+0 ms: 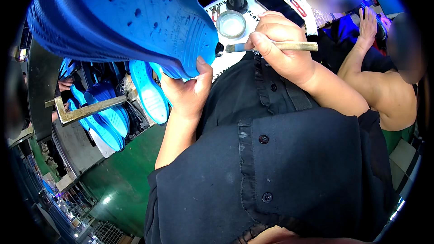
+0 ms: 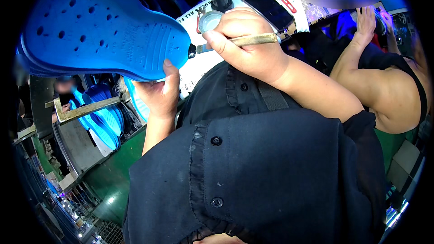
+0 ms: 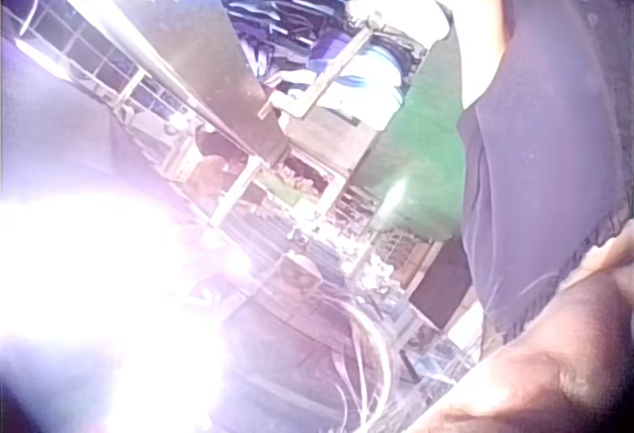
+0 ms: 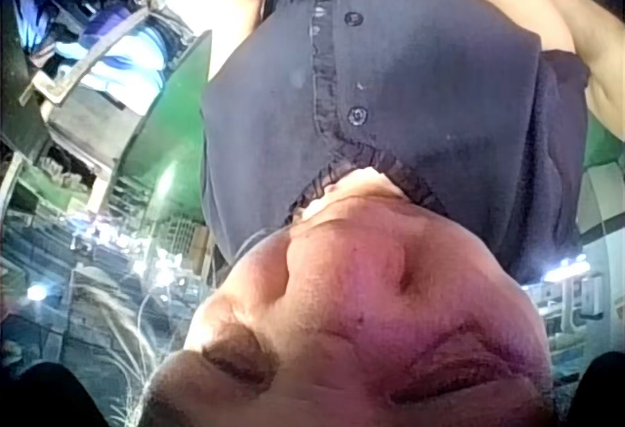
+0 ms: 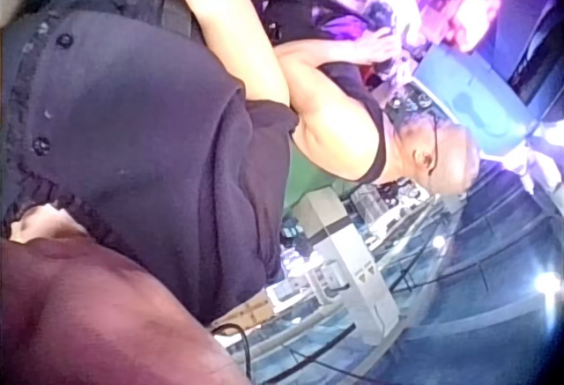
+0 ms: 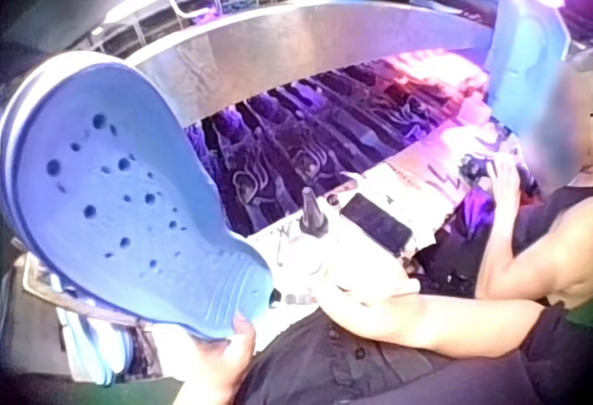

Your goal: The person paints the soles of blue clog-style shoes using a small brush and a container of white paint. They repeatedly dip the brush into the paint and apply it to the textured bottom of the shoes, handling them one at a time from a stack.

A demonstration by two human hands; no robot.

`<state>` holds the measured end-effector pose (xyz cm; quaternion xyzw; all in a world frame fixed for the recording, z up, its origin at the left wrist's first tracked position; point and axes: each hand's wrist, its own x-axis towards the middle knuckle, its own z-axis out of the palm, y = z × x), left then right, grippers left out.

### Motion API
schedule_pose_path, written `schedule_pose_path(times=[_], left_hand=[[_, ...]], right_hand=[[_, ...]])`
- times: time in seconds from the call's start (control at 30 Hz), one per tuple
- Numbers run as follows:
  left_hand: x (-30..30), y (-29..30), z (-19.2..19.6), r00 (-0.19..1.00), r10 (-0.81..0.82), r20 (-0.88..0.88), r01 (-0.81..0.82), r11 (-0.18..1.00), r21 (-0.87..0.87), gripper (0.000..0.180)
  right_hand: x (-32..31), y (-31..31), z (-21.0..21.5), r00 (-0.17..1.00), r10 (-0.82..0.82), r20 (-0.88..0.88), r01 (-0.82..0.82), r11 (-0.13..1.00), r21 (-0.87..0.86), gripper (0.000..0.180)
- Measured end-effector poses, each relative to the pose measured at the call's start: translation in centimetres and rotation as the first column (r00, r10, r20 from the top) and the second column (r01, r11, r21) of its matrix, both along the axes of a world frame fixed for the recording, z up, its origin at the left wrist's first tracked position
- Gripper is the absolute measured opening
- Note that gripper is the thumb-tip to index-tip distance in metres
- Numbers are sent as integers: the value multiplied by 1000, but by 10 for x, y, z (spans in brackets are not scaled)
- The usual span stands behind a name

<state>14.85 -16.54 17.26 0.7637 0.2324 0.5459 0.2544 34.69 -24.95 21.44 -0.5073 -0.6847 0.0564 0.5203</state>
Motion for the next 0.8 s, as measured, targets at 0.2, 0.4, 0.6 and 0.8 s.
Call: schedule_pose_path(times=[0.2, 0.4, 0.6, 0.8], left_hand=[[1, 1, -1, 999, 6, -50, -2, 996, 93, 40], [-3, -2, -2, 999, 51, -11, -49, 994, 95, 38], [-27, -7, 31, 999, -27, 40, 40, 925, -379, 41], [-68, -3, 81, 889, 35, 457, 265, 774, -575, 60]], right_hand=[[-2, 0, 1, 998, 11, 57, -8, 999, -50, 17], [11, -12, 5, 997, -62, 36, 64, 997, -42, 18], [35, -42, -7, 912, -309, -271, 247, 939, -238, 30], [47, -60, -17, 766, -349, -539, 224, 932, -285, 30]])
